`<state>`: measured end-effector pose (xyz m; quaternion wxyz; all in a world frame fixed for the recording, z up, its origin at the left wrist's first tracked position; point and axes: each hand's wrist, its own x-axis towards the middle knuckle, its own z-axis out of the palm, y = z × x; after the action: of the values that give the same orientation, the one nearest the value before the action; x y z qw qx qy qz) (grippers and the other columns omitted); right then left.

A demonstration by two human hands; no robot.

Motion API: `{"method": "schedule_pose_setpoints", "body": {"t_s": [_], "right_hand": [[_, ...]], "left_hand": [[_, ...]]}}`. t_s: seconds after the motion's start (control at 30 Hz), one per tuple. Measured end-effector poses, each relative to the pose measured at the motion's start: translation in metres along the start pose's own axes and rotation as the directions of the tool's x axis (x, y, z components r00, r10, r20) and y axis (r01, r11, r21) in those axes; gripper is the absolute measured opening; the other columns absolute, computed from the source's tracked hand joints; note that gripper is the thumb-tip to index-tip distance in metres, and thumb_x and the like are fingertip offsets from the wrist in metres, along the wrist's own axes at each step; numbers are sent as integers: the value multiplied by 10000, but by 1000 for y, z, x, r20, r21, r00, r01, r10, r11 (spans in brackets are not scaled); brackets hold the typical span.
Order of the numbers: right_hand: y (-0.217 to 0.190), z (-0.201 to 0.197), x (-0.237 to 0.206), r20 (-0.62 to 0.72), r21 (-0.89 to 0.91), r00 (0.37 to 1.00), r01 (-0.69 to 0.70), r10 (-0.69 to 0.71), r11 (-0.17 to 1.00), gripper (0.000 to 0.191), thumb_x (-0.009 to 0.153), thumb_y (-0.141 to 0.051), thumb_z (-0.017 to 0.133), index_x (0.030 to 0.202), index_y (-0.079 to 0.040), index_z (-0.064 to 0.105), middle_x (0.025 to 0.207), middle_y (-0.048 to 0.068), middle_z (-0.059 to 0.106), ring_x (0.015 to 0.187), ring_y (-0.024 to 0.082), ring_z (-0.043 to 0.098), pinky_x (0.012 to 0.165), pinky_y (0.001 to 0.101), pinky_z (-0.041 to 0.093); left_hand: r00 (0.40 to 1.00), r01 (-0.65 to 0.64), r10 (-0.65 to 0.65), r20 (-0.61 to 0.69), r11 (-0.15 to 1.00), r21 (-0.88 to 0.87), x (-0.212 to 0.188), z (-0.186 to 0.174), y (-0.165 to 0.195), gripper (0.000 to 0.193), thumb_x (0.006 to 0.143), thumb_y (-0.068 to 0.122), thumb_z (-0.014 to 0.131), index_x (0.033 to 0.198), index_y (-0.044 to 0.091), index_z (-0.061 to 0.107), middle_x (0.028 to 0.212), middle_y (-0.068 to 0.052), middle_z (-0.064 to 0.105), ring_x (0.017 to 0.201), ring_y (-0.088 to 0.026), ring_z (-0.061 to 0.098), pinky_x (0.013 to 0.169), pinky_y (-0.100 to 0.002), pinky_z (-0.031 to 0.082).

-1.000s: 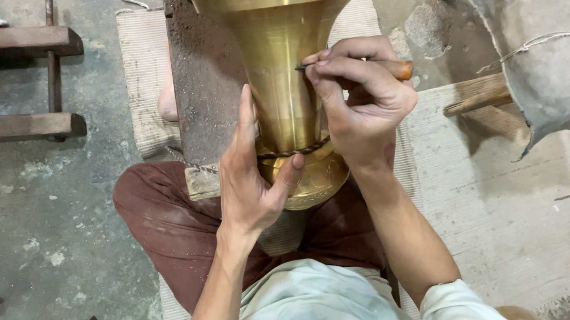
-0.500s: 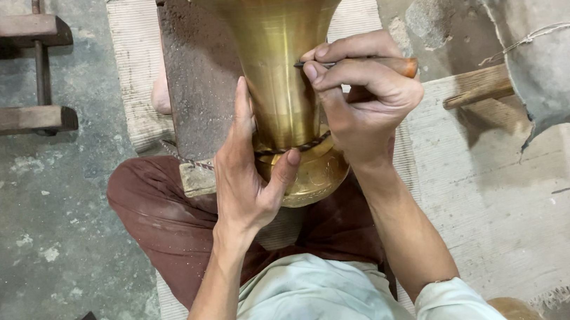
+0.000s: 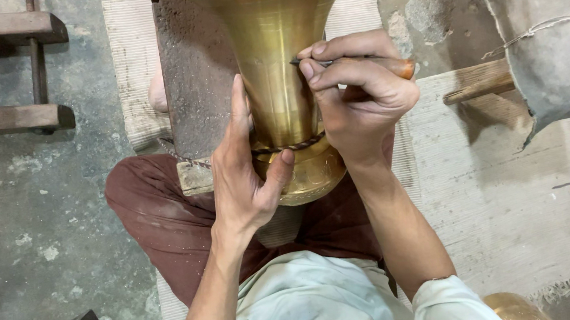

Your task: The person sits cross-legged and uses a hammer and chisel to engrave decorative patterns onto the neck of a large brass vessel. They repeatedly strike the chisel with a hammer to create fine lines and then rotate the vessel to continue the pattern around its circumference.

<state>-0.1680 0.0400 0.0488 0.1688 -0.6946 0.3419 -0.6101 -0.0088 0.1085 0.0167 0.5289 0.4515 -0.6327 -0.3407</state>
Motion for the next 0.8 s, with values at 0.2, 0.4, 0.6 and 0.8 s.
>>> {"method": "schedule_pose_setpoints", "body": {"t_s": [0.2,0.4,0.6,0.8], "right_hand": [[-2,-2,-3,14,13,1000,-12,12,1000,217,952,163,793,853,7,679,1087,101,669,870,160,751,733,213,635],[0,-6,-5,37,28,999,-14,13,1000,209,932,153,796,837,6,680,1063,109,682,833,147,749,650,192,589],[0,-5,-9,24,21,998,-50,49,999,203,940,144,797,851,5,679,1080,114,680,890,168,763,695,197,616],[-2,-5,-10,21,45,998,-67,66,997,203,955,141,793,871,0,673,1105,114,675,926,177,763,766,229,648]], "left_hand": [[1000,-3,3,-2,1000,-8,0,0,1,853,921,121,636,1624,-37,179,1476,-270,594,1349,-350,664,1153,-368,516],[1000,25,-25,5,999,-37,0,1,3,910,875,75,626,1655,-27,168,1407,-255,647,1276,-326,708,1168,-387,539],[999,35,-35,0,998,-48,1,1,4,892,862,47,613,1638,-26,180,1387,-245,669,1258,-322,728,1146,-386,550],[1000,30,-30,2,999,-40,0,1,3,889,861,42,617,1633,-29,181,1402,-252,655,1284,-334,707,1156,-392,538]]}}
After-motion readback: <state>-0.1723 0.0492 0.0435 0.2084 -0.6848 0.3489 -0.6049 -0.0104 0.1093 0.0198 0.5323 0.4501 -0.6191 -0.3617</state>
